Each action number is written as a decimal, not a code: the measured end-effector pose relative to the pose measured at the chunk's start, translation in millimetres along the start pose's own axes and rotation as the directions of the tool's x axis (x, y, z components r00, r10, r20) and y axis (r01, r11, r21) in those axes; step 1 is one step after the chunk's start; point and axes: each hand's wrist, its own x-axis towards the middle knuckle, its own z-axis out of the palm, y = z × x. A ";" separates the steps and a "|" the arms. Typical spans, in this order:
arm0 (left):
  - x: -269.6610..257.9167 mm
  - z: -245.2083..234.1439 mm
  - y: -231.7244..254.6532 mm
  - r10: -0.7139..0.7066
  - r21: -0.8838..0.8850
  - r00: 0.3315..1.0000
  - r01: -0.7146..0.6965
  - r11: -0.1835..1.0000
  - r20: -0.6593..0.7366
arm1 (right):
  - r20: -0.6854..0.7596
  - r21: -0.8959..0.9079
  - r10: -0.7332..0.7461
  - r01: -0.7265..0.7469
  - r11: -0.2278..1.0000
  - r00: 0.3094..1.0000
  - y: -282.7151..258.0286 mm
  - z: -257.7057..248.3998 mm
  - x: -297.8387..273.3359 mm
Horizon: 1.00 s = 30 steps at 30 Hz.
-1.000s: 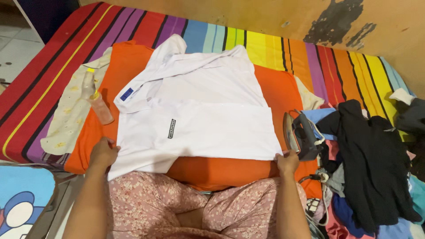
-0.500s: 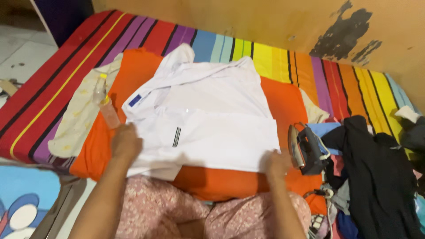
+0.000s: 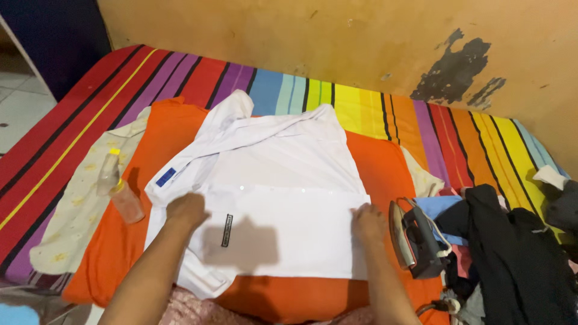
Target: The person irons a white shirt on a bed using an electric iron and a spray bottle. They repeatedly spray the shirt, smooth it with their hands, and iron different sections including the collar, sleeves, and body.
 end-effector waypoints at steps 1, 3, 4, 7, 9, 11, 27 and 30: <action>12.0 -3.2 10.1 0.060 -0.022 0.987 -0.064 0.998 -0.147 | 0.010 0.068 0.064 -0.064 0.996 0.998 6.7 -7.2 11.6; 39.5 -5.9 33.2 0.233 -0.002 0.904 -0.250 0.968 -0.358 | -0.163 0.128 -0.223 0.244 0.961 0.961 -4.2 -15.6 36.3; 51.2 -1.8 42.3 0.350 0.039 0.842 -0.367 0.929 -0.410 | -0.248 0.136 -0.351 0.391 0.910 0.903 -7.9 -19.4 41.7; 83.0 16.6 57.5 0.567 0.215 0.577 -0.565 0.797 -0.588 | 0.028 -0.040 -0.440 0.440 0.897 0.898 -29.3 -26.0 48.6; 103.7 17.2 53.7 0.471 0.224 0.834 -0.420 0.879 -0.287 | 0.075 -0.052 -0.351 0.355 0.933 0.933 -31.9 -36.9 54.4; 117.2 14.4 41.6 0.333 0.188 0.932 -0.305 0.934 -0.141 | 0.140 -0.071 -0.271 0.282 0.957 0.952 -34.4 -46.2 57.3; 53.3 -24.5 -86.0 -0.324 -0.256 0.862 0.236 0.937 -0.389 | -0.133 0.217 -0.250 0.274 0.937 0.959 -65.8 -0.8 -22.9; 80.2 -1.9 -90.7 -0.219 -0.033 0.778 0.248 0.968 -0.589 | -0.046 0.181 -0.215 0.220 0.959 0.975 -63.7 7.9 -19.1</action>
